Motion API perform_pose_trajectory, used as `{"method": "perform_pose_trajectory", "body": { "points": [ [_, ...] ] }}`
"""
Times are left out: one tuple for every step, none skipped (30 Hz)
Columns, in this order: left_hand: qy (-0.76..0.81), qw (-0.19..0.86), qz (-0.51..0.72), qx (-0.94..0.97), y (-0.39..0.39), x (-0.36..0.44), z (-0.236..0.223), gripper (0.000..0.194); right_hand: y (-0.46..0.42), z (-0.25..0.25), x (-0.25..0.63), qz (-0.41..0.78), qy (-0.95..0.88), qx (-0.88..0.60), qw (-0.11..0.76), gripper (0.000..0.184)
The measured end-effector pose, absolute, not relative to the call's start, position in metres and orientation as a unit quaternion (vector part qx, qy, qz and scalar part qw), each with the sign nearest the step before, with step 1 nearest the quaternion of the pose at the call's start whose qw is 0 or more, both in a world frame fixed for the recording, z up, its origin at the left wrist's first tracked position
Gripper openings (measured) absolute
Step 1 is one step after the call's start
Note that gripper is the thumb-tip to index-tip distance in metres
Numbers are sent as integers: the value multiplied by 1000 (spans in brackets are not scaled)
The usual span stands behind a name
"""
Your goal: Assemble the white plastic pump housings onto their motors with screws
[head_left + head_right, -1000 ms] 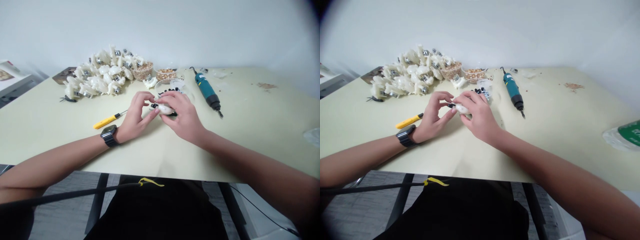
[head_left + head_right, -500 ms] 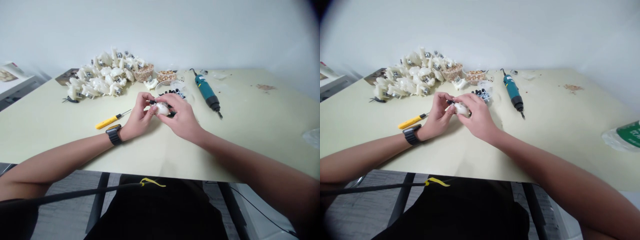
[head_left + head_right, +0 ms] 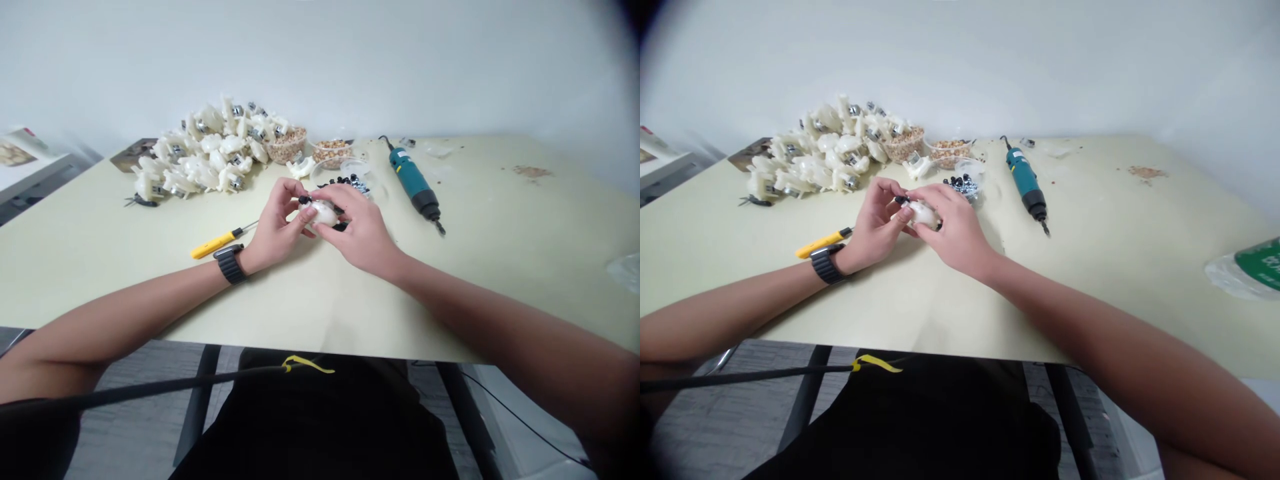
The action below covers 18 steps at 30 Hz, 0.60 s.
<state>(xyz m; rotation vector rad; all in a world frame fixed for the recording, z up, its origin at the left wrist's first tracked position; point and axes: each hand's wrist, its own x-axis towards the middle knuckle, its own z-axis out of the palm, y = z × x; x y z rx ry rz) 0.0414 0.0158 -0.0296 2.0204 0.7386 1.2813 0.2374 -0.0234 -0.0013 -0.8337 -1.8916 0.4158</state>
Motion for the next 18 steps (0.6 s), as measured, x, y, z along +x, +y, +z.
{"method": "perform_pose_trajectory", "body": {
  "points": [
    [277, 323, 492, 760, 16, 42, -30, 46, -23, -2, 237, 173, -779, -344, 494, 35],
    [272, 334, 498, 752, 16, 42, -30, 46, -23, -2, 237, 176, -779, -344, 494, 35],
    [264, 346, 505, 745, 17, 42, -30, 45, -23, -3, 237, 179, -778, -344, 494, 35],
    [256, 357, 512, 738, 17, 42, -31, 45, -22, -3, 238, 182, -778, -344, 493, 35],
    [246, 366, 518, 733, 18, 43, -31, 45, -22, -3, 238, 184, -777, -345, 493, 34],
    [236, 371, 524, 729, 18, 43, -31, 44, -22, -3, 238, 184, -777, -346, 493, 34],
    [227, 375, 529, 726, 19, 43, -31, 44, -22, -4, 238, 183, -777, -346, 493, 33],
    [220, 378, 533, 724, 19, 43, -31, 44, -22, -4, 238, 181, -777, -347, 493, 32],
    [214, 383, 536, 721, 19, 43, -31, 44, -22, -3, 238, 179, -778, -346, 493, 31],
    [212, 390, 536, 718, 19, 43, -31, 44, -23, -3, 238, 177, -779, -345, 492, 31],
    [212, 400, 534, 714, 19, 43, -31, 44, -23, -3, 237, 176, -780, -345, 492, 32],
    [213, 410, 531, 710, 18, 42, -30, 44, -23, -3, 237, 176, -780, -345, 491, 32],
    [216, 421, 527, 706, 18, 42, -30, 45, -24, -3, 237, 177, -780, -348, 489, 33],
    [219, 429, 523, 703, 18, 41, -29, 45, -24, -3, 237, 178, -780, -351, 487, 33],
    [221, 436, 519, 701, 18, 41, -29, 45, -25, -3, 236, 177, -779, -355, 485, 34],
    [222, 442, 517, 699, 18, 41, -29, 45, -25, -3, 236, 175, -778, -359, 484, 35],
    [221, 446, 515, 698, 18, 40, -28, 45, -25, -2, 236, 172, -779, -363, 482, 35],
    [221, 449, 513, 697, 18, 40, -28, 45, -26, -2, 236, 169, -781, -365, 477, 36]
  ]
}}
